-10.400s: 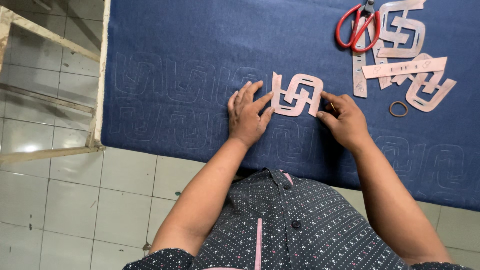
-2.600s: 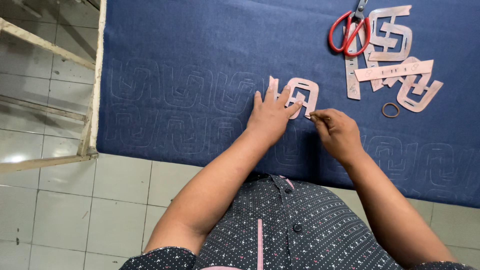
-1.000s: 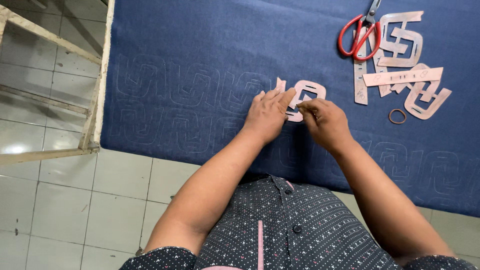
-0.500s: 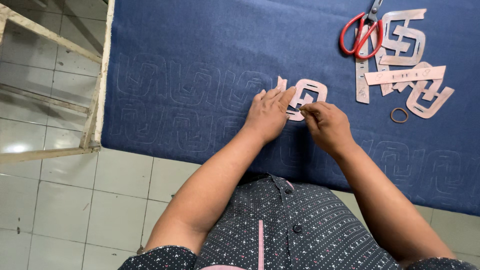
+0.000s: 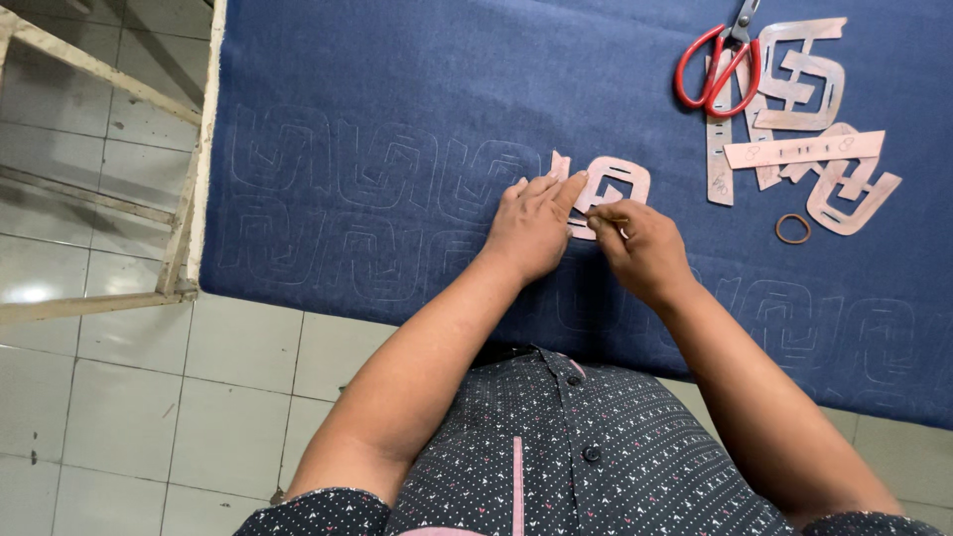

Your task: The person places a pink pattern template on a large blue fabric laid over a padded table and traces around its edges with a pen, holding the template steady with the other hand. They reposition the template to a new marked outline and continue tracing, with scissors and other templates resting on the table.

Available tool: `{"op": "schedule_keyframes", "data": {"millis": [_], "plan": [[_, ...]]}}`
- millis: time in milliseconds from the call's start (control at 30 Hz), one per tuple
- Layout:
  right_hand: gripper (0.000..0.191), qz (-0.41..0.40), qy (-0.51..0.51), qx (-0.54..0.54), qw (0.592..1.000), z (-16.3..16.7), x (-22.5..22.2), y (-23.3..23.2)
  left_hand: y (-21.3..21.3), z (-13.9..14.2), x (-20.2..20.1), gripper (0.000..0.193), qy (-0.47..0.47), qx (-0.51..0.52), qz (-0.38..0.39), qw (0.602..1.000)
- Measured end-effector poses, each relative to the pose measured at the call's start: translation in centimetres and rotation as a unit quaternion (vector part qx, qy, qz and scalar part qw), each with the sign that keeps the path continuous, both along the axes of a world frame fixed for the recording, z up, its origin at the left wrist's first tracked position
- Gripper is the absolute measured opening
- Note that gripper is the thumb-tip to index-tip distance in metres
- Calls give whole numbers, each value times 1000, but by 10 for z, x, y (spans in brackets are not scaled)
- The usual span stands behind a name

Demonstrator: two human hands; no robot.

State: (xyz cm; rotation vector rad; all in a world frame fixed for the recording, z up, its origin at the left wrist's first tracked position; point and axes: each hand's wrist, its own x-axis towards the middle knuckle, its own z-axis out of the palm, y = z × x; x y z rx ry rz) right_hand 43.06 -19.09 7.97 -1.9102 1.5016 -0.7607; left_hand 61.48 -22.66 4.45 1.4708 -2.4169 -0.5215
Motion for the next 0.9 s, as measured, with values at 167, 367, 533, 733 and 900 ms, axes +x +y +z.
{"op": "schedule_keyframes", "data": {"millis": [167,367,533,733,900], "plan": [[11,30,-12,-20,999,0,-1,5,0,5,0,61,-1,20,-2,1000],[12,-13,84,-1,996,4,-7,7,1,14,-2,50,-26,21,-18,999],[17,-123,-69,1,990,-2,-19,-13,1,21,-7,47,-64,27,-18,997],[16,-138,-53,5,989,-9,-28,-34,2,29,-6,47,-67,49,-21,996],[16,-134,-78,48,987,-11,-30,-35,2,31,-5,52,-76,39,-29,996]]}}
